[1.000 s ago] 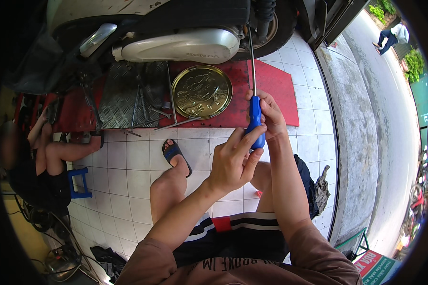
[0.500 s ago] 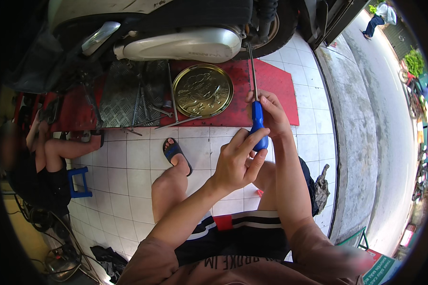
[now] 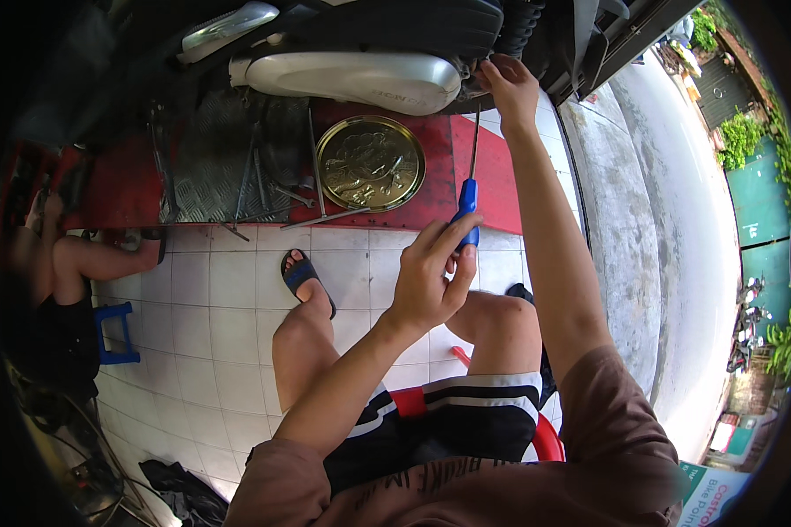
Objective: The person uses a blue screwdriver to loosen a bolt on the side of a white motorcycle engine. They then switch to a T-handle wrench to continue loosening the bolt. The person is seated on a red stool in a workshop environment.
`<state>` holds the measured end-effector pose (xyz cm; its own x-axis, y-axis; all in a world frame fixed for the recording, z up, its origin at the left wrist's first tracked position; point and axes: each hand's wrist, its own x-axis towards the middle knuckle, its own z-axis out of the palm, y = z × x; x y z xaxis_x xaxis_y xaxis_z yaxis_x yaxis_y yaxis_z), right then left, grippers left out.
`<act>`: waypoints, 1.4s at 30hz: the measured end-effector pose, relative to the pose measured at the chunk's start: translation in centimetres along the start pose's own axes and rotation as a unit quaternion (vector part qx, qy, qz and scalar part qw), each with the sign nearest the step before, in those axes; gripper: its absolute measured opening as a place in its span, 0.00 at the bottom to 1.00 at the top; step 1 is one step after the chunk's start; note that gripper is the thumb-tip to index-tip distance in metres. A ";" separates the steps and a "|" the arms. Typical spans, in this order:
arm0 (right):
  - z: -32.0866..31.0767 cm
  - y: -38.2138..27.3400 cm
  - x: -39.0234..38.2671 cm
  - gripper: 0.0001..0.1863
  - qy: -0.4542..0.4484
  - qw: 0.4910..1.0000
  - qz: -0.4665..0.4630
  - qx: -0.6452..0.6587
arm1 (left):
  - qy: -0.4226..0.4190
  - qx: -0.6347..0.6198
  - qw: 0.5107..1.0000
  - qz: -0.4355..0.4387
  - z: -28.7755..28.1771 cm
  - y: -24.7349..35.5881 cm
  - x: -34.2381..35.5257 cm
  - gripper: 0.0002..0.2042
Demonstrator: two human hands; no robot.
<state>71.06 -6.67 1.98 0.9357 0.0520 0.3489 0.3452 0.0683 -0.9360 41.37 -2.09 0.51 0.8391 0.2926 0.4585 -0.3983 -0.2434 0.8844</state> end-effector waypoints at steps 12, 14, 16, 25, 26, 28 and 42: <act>-3.4 5.2 -5.1 0.07 -0.211 0.965 0.144 -0.065 | -0.017 0.055 0.998 0.013 -0.5 -0.3 -1.3 0.10; -4.3 9.2 -8.4 0.11 -0.261 0.915 0.249 -0.179 | -0.020 0.061 0.998 0.010 -0.5 -0.5 -1.3 0.09; -4.0 11.8 -11.4 0.10 -0.348 0.856 0.323 -0.207 | -0.028 0.075 0.997 -0.008 -0.5 -0.7 -1.3 0.08; -0.7 9.3 -13.9 0.16 -0.323 0.896 0.289 -0.095 | -0.051 0.081 0.995 -0.008 -0.6 -1.7 -1.2 0.07; -1.4 8.0 -13.2 0.15 -0.310 0.905 0.270 -0.108 | -0.055 0.076 0.996 -0.012 -0.8 -1.6 -0.9 0.08; -3.6 6.2 -12.0 0.14 -0.260 0.931 0.226 -0.124 | -0.029 0.050 0.998 -0.005 -0.9 -1.4 -0.7 0.09; -4.7 -4.5 -17.9 0.25 -0.191 0.955 0.174 0.144 | -0.014 0.096 0.990 0.098 1.3 -1.2 0.5 0.16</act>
<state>53.11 -12.62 -0.27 0.8765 0.4775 0.0610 -0.0686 0.2493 -0.9660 42.78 -2.86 -0.40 0.7642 0.1974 0.6140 -0.4784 -0.4648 0.7450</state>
